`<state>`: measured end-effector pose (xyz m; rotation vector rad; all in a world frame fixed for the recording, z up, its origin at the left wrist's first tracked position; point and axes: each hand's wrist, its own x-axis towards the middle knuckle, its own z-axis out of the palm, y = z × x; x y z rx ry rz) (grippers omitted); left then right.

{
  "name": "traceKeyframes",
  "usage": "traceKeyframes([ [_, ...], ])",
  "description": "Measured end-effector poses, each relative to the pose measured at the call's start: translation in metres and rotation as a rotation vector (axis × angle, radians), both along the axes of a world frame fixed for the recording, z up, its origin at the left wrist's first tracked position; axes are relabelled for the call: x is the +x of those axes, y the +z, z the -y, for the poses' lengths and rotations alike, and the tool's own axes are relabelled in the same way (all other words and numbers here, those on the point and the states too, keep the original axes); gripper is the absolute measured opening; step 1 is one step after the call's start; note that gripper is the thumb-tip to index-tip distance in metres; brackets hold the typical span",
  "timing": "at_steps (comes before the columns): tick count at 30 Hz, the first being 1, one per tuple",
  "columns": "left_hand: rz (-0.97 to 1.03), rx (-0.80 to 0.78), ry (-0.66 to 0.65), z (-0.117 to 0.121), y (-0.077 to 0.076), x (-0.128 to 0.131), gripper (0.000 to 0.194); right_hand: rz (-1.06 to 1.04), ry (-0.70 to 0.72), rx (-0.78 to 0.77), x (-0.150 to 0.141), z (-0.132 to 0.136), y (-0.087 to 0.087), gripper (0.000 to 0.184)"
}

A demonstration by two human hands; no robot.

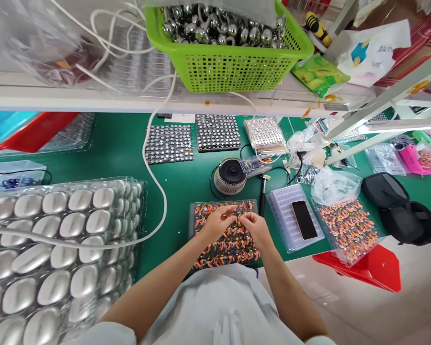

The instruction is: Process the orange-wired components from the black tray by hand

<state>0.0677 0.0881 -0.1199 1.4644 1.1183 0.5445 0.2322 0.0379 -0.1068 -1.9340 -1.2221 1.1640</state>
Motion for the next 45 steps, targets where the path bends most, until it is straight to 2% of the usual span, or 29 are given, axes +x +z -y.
traceKeyframes([
  [4,0.235,-0.134,0.046,0.021,0.025,-0.021,0.035,-0.333,0.001,-0.018,-0.018,0.014,0.034,0.027],
  [7,0.337,-0.250,0.096,0.032,0.040,-0.035,0.030,-0.407,0.016,-0.021,-0.032,0.019,0.048,0.024],
  [11,0.362,-0.264,0.149,0.044,0.055,-0.054,0.024,-0.410,0.093,-0.032,-0.053,0.026,0.052,0.023],
  [16,0.228,-0.089,0.235,0.057,0.063,-0.083,0.021,-0.249,0.353,0.004,-0.064,0.024,0.052,0.026],
  [19,0.164,-0.001,0.334,0.063,0.061,-0.100,0.020,0.125,0.509,0.129,-0.058,-0.006,0.054,0.030],
  [21,0.147,0.001,0.394,0.065,0.058,-0.109,0.019,0.506,0.607,0.219,-0.053,-0.041,0.055,0.032],
  [22,0.146,-0.008,0.411,0.066,0.057,-0.112,0.019,0.600,0.629,0.228,-0.050,-0.061,0.055,0.032],
  [26,0.192,-0.050,0.444,0.067,0.050,-0.118,0.017,0.818,0.758,0.251,-0.050,-0.145,0.056,0.026],
  [28,0.235,-0.083,0.455,0.067,0.047,-0.120,0.016,0.906,0.900,0.239,-0.056,-0.178,0.057,0.025],
  [31,0.306,-0.166,0.470,0.066,0.042,-0.121,0.014,1.013,1.145,0.191,-0.070,-0.211,0.059,0.026],
  [35,0.350,-0.279,0.505,0.066,0.039,-0.124,0.021,1.136,1.389,0.111,-0.092,-0.234,0.056,0.020],
  [38,0.355,-0.312,0.523,0.064,0.036,-0.125,0.023,1.199,1.480,0.070,-0.107,-0.239,0.051,0.014],
  [41,0.397,-0.358,0.520,0.062,0.033,-0.126,0.026,1.200,1.496,0.065,-0.114,-0.241,0.050,0.020],
  [45,0.432,-0.405,0.528,0.058,0.037,-0.129,0.031,1.076,1.406,0.146,-0.102,-0.233,0.068,0.006],
])
